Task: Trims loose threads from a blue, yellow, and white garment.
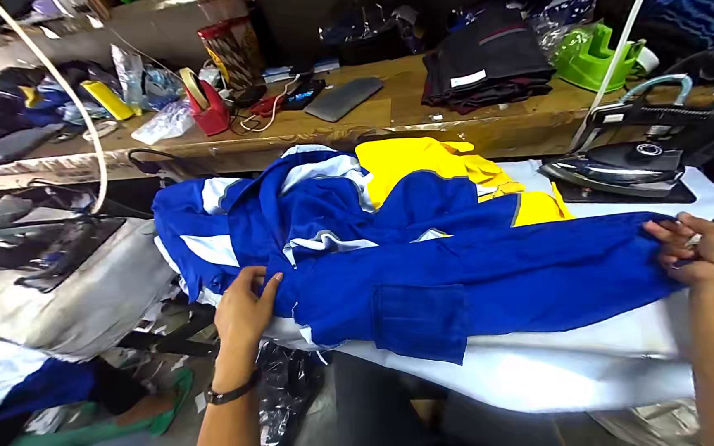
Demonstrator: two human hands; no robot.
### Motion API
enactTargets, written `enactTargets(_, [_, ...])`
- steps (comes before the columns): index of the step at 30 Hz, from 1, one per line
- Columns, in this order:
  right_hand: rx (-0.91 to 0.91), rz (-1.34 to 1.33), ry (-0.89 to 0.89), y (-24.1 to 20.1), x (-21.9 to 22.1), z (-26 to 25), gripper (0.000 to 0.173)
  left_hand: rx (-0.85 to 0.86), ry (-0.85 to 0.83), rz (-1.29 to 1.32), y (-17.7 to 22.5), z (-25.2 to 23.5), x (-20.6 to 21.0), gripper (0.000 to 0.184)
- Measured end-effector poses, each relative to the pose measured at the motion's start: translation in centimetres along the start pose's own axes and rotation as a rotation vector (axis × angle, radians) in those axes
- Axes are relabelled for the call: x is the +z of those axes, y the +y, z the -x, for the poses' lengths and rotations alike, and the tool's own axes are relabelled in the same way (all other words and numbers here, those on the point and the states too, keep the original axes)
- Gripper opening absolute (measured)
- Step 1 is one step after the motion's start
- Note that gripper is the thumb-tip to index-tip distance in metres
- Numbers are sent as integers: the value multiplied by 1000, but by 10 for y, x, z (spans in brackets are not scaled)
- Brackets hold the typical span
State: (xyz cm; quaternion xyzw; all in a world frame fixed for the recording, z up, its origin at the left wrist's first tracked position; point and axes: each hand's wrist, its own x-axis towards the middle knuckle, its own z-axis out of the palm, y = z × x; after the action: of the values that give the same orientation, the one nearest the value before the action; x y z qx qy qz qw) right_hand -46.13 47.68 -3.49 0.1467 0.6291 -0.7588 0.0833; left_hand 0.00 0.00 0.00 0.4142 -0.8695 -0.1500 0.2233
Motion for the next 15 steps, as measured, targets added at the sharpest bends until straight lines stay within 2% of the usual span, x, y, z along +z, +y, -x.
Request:
enactTargets(4, [-266, 365, 171, -12, 9, 37, 23, 137, 319, -95, 20, 16, -4, 57])
enactTargets(6, [-398, 440, 78, -18, 19, 63, 33, 223, 432, -94, 54, 26, -1, 55])
enactTargets(7, [-472, 444, -16, -19, 28, 76, 37, 308, 437, -52, 76, 31, 0, 49])
enactTargets(9, [-601, 461, -233, -15, 49, 102, 39, 514, 332, 90, 124, 38, 8, 33])
enactTargets(11, [-753, 615, -403, -10, 69, 128, 43, 679, 139, 184, 172, 40, 23, 24])
enactTargets(13, [-888, 748, -466, -3, 84, 148, 39, 831, 14, 163, 212, 35, 42, 20])
enactTargets(15, [-954, 771, -456, 6, 90, 154, 34, 964, -44, 115, 242, 29, 62, 19])
